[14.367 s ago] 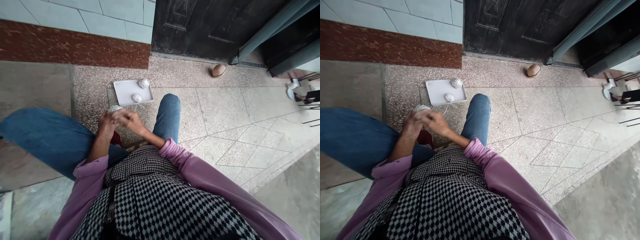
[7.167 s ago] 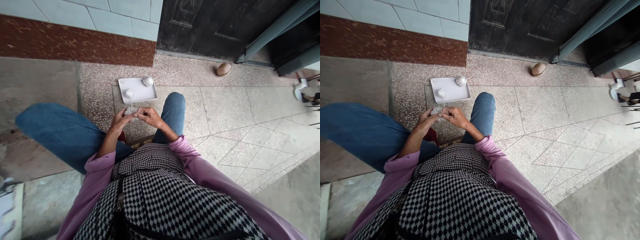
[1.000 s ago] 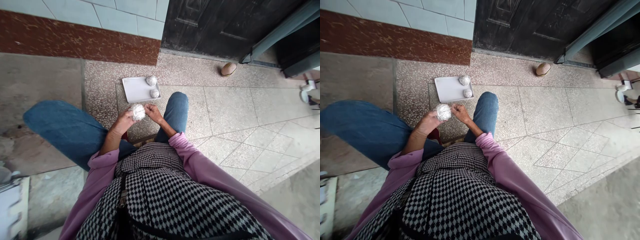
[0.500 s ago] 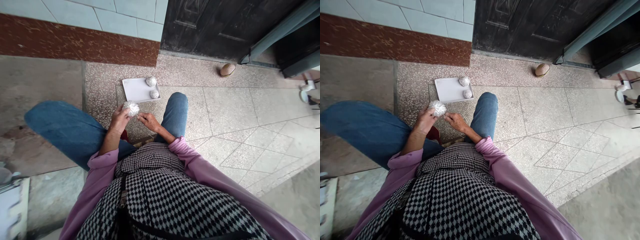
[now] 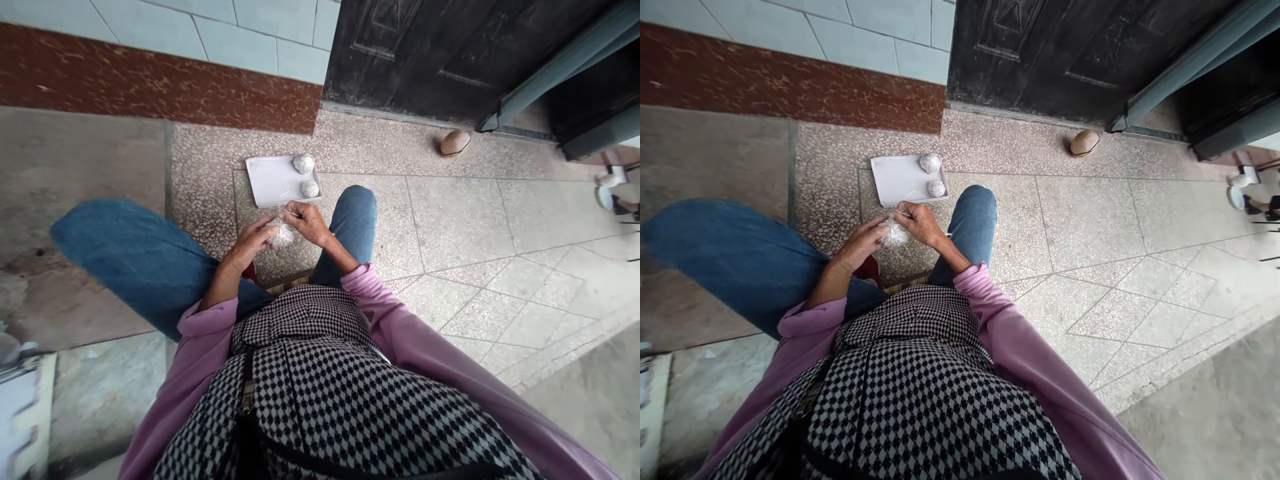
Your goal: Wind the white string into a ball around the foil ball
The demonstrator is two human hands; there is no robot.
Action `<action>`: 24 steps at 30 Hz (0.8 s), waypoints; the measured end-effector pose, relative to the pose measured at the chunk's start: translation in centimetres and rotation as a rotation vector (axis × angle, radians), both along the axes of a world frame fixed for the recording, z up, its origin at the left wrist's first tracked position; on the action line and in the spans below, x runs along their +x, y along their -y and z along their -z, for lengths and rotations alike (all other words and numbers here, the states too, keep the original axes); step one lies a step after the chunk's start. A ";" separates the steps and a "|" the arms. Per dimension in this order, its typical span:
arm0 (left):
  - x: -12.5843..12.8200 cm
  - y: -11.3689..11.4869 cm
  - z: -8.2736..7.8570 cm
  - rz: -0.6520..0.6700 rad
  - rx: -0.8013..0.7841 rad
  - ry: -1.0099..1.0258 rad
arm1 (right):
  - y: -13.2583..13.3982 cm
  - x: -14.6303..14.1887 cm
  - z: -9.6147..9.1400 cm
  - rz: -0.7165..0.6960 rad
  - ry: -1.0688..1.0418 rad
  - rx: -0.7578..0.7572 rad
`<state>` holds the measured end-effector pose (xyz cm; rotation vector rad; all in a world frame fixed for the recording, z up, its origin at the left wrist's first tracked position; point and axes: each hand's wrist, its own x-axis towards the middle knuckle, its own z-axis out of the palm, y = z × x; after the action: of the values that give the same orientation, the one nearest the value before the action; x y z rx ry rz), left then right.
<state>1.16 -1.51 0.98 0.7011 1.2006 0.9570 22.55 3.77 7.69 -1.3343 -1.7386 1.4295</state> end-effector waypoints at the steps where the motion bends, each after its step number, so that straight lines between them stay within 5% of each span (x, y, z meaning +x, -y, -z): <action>1: 0.0 0.1 -0.1 0.033 0.000 0.024 | -0.4 0.0 0.5 0.010 -0.030 -0.002; 7: -0.1 0.7 -1.3 0.185 0.009 0.016 | -1.0 -0.2 3.3 0.033 -0.161 -0.037; 12: 0.0 0.7 -1.6 0.168 -0.018 -0.074 | -0.3 0.0 3.5 0.050 -0.138 -0.088; 19: -0.1 0.3 -1.0 0.057 0.047 0.195 | 0.5 -0.1 4.2 0.154 -0.199 -0.259; 24: -0.2 -0.1 -1.1 -0.164 0.097 0.318 | 1.9 -0.5 4.5 0.122 -0.155 -0.278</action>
<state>0.99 -1.45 2.07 0.5074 0.9447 1.2211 22.01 1.90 3.20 -1.4005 -1.3745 1.7009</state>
